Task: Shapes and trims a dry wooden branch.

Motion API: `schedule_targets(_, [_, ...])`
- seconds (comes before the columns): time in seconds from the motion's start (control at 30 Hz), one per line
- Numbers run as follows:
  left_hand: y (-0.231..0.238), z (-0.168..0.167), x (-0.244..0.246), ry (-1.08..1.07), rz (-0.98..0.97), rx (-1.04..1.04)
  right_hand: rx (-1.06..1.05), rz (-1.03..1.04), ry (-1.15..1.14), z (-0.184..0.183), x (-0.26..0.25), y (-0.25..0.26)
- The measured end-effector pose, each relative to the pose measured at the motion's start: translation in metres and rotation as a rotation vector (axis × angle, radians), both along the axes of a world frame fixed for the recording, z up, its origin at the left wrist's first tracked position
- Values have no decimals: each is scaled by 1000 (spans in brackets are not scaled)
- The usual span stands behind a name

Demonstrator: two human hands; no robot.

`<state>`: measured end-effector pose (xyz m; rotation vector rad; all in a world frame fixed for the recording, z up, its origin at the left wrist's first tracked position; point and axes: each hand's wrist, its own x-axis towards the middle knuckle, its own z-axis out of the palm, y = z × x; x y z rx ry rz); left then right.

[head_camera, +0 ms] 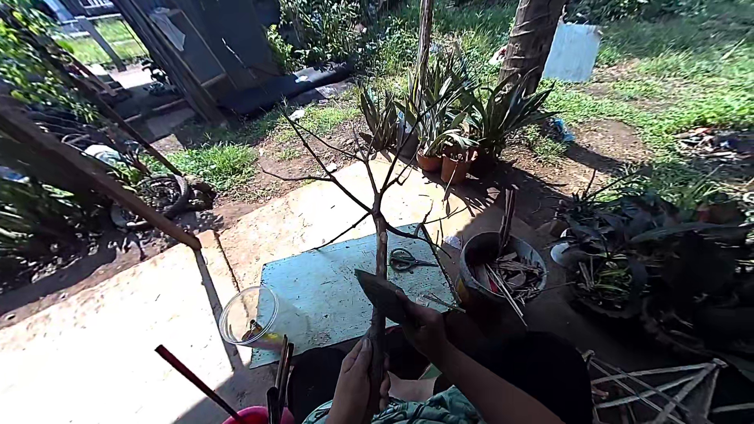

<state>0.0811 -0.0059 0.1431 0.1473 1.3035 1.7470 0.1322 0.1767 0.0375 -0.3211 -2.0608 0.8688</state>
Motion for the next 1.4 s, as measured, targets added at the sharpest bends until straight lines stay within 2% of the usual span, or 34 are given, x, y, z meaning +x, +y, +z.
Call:
schedule_targets(0.1, [-2, -3, 7, -5, -4, -31, -151, -163, -198, 7, -20, 33])
schedule_targets(0.17, [-5, -5, 4, -14, 9, -32, -127, -110, -179, 4, -16, 32])
schedule_targets(0.27, [-5, -6, 1, -34, 42, -21, 81, 92, 24, -6, 5, 5])
schedule_targets(0.33, [-1, -6, 3, -35, 68, -18, 258, 100, 91, -7, 9, 2])
schedule_targets(0.4, [-2, -9, 5, -11, 28, -29, 278, 41, -3, 1, 7, 19])
schedule_targets(0.5, [-3, -18, 6, -47, -56, 39, 196, -91, -392, 44, 1, 65])
schedule_targets(0.57, [2, -28, 9, -221, -65, 161, 312, -58, -605, 84, 4, 88])
schedule_targets(0.63, [9, -35, 14, -437, -61, 253, 518, 97, -733, 123, 17, 86])
schedule_targets(0.7, [15, -42, 21, -539, -77, 328, 682, 321, -847, 160, 32, 62])
schedule_targets(0.77, [15, -52, 32, -554, -85, 397, 767, 506, -964, 187, 44, 33])
schedule_targets(0.83, [13, -58, 41, -541, -106, 437, 799, 574, -1118, 203, 44, 18])
schedule_targets(0.93, [17, -49, 42, -547, -120, 289, 801, 402, -1257, 204, 20, 38])
schedule_targets(1.03, [17, -53, 42, -545, -138, 272, 742, 174, -1301, 206, -6, 68])
schedule_targets(1.1, [16, -56, 37, -536, -145, 286, 743, 196, -1334, 206, -4, 60])
schedule_targets(1.2, [10, -64, 40, -485, -149, 394, 781, 464, -1305, 203, 27, 16])
schedule_targets(1.27, [6, -74, 46, -479, -126, 462, 820, 565, -1223, 195, 41, 2])
schedule_targets(1.33, [9, -67, 46, -477, -92, 345, 833, 469, -1182, 187, 36, 18])
schedule_targets(1.4, [10, -60, 43, -466, -91, 260, 754, 264, -1232, 188, 16, 50])
